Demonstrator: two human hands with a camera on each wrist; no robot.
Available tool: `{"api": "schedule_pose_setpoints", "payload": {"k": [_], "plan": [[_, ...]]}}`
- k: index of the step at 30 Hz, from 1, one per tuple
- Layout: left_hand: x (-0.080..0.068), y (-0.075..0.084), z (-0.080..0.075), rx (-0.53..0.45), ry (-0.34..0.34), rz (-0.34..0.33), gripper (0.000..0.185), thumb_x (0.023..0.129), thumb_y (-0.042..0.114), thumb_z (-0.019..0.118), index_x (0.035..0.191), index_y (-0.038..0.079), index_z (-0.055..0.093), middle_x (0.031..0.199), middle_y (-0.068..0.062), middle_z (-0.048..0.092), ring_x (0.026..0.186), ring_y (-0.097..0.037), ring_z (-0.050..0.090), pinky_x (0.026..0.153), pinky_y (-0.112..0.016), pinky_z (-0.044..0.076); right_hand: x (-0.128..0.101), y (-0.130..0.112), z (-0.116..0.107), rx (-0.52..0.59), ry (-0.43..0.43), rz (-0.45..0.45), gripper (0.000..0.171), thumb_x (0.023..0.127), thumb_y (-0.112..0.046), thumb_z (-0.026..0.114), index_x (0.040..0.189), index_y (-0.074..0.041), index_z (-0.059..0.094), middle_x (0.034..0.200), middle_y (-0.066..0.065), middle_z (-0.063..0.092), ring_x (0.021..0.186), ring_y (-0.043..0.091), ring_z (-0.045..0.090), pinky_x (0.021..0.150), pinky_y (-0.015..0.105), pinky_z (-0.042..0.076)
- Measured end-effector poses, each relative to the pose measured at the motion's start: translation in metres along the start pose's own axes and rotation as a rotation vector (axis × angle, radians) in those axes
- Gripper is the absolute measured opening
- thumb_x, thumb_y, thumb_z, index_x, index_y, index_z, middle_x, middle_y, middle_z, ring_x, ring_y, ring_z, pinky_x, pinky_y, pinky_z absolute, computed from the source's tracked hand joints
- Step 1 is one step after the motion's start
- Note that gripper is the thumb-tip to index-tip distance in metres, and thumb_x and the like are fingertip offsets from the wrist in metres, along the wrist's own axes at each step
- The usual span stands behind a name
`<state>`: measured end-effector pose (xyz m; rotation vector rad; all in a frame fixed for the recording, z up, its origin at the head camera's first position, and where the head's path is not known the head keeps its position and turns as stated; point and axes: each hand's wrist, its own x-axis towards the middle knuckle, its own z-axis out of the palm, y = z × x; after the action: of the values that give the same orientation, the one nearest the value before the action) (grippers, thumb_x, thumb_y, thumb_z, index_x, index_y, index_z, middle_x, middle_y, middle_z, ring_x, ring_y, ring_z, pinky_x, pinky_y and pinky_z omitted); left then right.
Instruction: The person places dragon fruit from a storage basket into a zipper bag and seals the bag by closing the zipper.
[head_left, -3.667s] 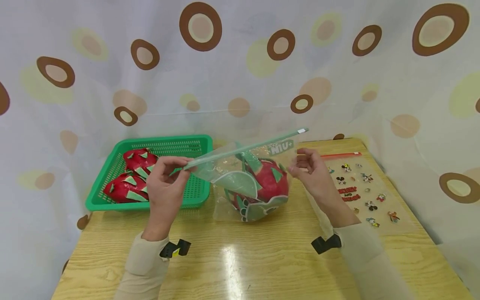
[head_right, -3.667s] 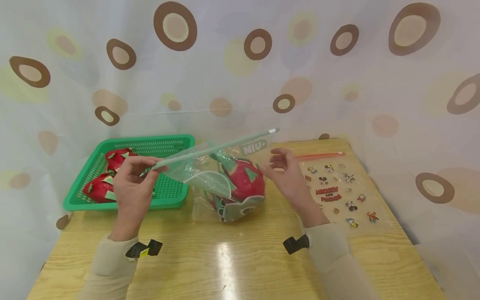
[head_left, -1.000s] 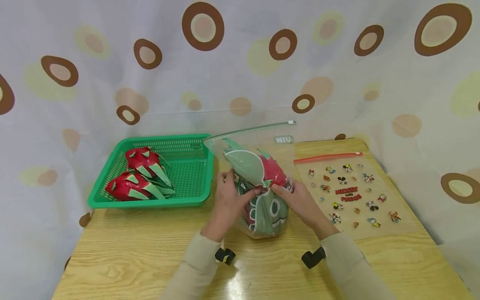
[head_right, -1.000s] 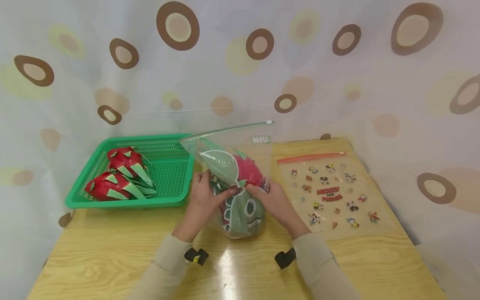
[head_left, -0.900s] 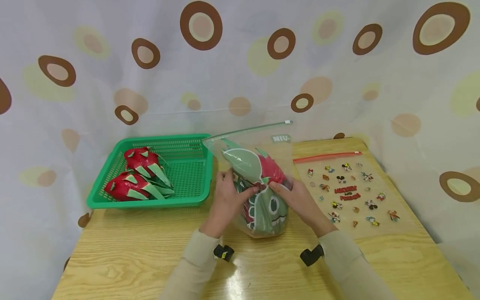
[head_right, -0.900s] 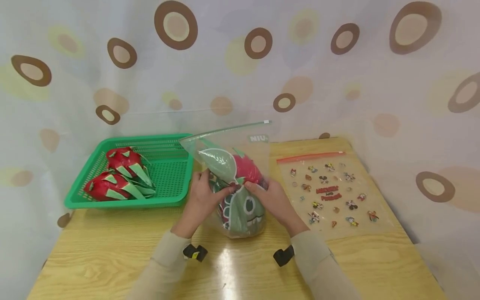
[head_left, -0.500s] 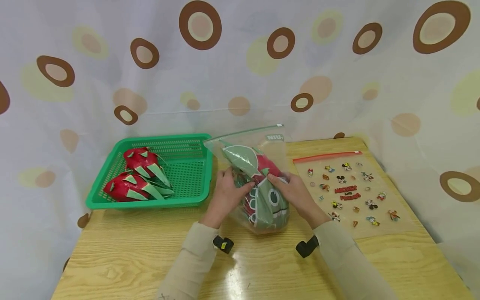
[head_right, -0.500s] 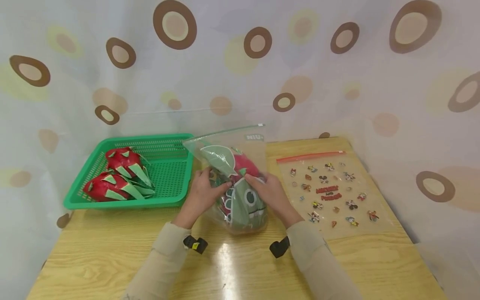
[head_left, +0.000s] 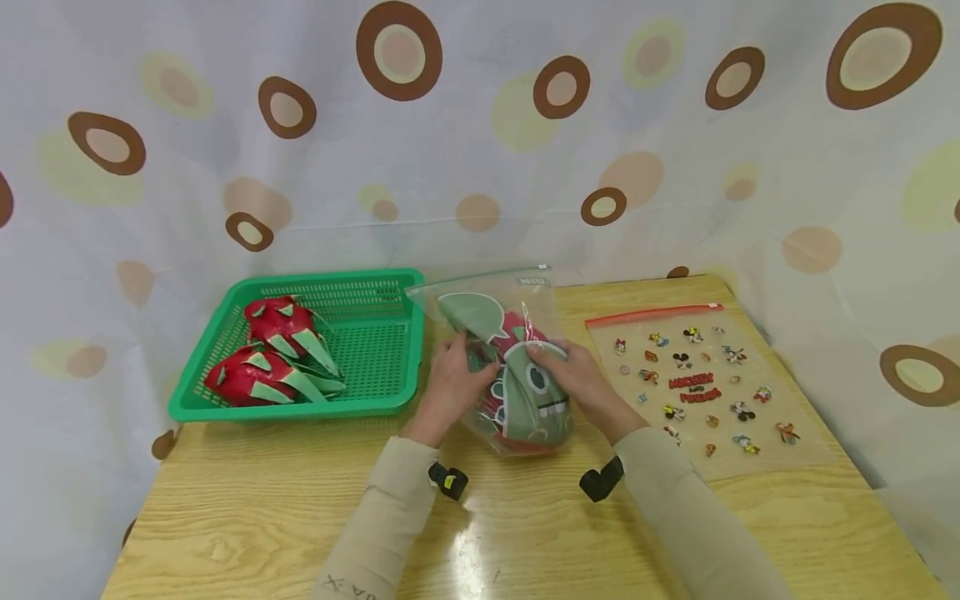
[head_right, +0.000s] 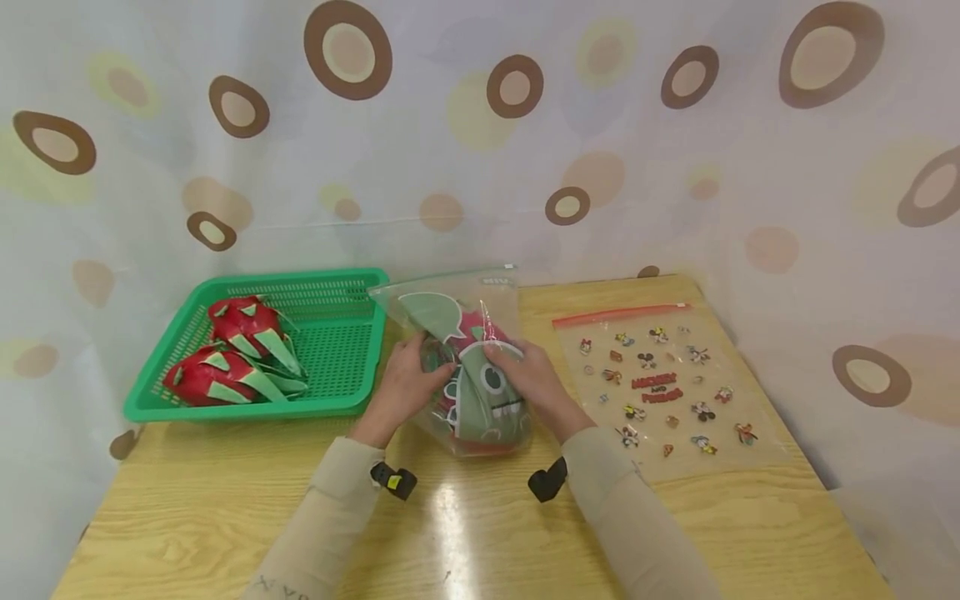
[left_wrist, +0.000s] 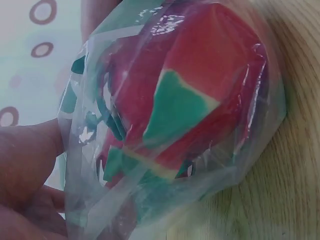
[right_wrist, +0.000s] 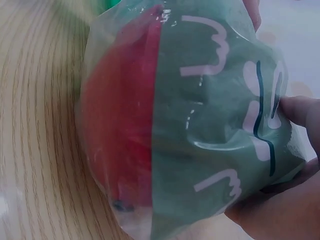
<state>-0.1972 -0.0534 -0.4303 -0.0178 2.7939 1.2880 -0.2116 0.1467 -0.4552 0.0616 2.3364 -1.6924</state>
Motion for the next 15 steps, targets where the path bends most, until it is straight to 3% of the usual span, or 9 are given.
{"api": "schedule_pose_setpoints", "payload": {"k": [6,10,15], "plan": [[0.005,-0.001,-0.001,0.036,0.011,0.051,0.063,0.094,0.025,0.066,0.148,0.007,0.041,0.149,-0.024,0.038,0.136,-0.038,0.041,0.111,-0.053,0.041,0.006,0.003,0.002,0.035,-0.004,0.049,0.064,0.098,-0.047,0.056,0.146,-0.006,0.044,0.133,0.016,0.057,0.117,0.026,0.056,0.104,0.043,0.047],[0.01,-0.001,0.001,0.128,0.002,0.098,0.06,0.097,0.025,0.062,0.15,0.006,0.04,0.151,-0.025,0.038,0.138,-0.04,0.041,0.112,-0.052,0.039,0.008,0.003,0.003,0.048,0.007,0.051,0.064,0.1,-0.043,0.055,0.148,-0.003,0.041,0.136,0.018,0.053,0.121,0.028,0.052,0.109,0.047,0.042],[0.016,-0.004,0.007,0.209,-0.034,0.112,0.059,0.101,0.026,0.056,0.153,0.009,0.036,0.151,-0.025,0.039,0.132,-0.047,0.045,0.11,-0.053,0.04,0.007,0.003,0.001,0.051,0.035,0.056,0.061,0.101,-0.039,0.053,0.147,-0.001,0.041,0.138,0.019,0.051,0.122,0.029,0.051,0.111,0.047,0.04]]}}
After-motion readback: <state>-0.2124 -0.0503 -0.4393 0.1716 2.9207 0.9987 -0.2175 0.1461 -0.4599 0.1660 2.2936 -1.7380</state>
